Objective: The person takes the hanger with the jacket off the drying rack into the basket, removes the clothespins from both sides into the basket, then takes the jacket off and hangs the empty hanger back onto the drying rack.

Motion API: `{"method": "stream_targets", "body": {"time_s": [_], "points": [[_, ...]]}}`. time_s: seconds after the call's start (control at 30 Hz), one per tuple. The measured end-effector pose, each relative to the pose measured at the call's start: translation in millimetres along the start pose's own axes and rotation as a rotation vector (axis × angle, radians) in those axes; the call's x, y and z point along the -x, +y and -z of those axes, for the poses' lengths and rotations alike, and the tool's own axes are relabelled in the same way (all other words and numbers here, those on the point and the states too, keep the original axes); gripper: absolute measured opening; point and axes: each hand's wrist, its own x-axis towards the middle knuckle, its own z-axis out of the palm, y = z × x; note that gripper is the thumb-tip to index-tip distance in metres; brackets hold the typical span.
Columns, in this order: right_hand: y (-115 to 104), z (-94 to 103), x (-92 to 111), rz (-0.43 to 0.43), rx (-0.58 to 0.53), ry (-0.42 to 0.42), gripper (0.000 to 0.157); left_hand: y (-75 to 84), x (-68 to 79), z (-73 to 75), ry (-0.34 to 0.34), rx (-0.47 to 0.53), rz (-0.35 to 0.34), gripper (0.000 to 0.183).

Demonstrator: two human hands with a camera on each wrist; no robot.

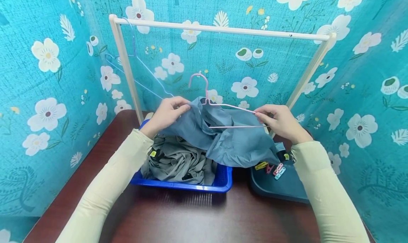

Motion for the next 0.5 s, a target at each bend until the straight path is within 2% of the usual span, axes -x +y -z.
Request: {"method": "stream_targets", "body": {"time_s": [0.27,0.5], "points": [[10.6,5.7,7.0,0.016,-0.04,0.091,0.015,-13.8,6.9,10.8,-0.018,0.011,0.065,0.017],[25.2,11.7,16.8,-0.02,-0.013,0.147,0.017,-27.1,17.7,16.7,-0.04,0.036,0.105,0.018]]}}
